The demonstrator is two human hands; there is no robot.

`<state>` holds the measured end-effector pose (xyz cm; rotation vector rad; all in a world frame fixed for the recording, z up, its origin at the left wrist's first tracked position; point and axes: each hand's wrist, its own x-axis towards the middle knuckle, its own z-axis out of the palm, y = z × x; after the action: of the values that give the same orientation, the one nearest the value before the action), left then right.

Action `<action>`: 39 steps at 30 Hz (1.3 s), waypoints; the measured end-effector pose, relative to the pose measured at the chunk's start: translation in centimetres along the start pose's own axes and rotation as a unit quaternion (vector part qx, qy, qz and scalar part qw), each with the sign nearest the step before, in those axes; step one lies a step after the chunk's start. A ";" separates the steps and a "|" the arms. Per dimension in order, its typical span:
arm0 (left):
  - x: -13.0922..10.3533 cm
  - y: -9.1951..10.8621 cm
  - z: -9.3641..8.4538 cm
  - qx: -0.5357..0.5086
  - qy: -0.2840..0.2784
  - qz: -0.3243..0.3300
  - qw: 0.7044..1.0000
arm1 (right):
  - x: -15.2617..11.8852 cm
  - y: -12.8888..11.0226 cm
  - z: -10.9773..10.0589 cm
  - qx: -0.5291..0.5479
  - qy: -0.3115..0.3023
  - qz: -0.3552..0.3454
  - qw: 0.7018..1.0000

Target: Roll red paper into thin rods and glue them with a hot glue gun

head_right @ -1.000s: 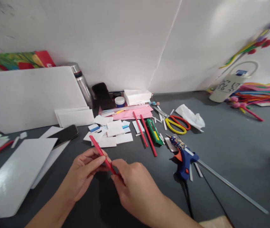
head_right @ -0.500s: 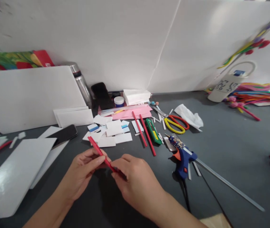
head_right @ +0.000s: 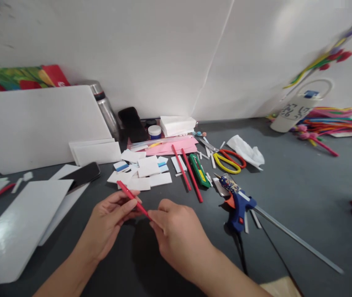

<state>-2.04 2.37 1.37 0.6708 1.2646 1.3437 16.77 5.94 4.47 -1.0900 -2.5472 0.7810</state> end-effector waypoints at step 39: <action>0.1 0.6 -0.5 -0.084 -0.012 0.039 0.996 | 0.3 0.2 -0.1 0.415 -0.135 0.137 0.890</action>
<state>-2.70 2.47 1.76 0.6221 1.1018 1.4836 16.74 6.30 4.46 -1.0635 -1.8589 1.9652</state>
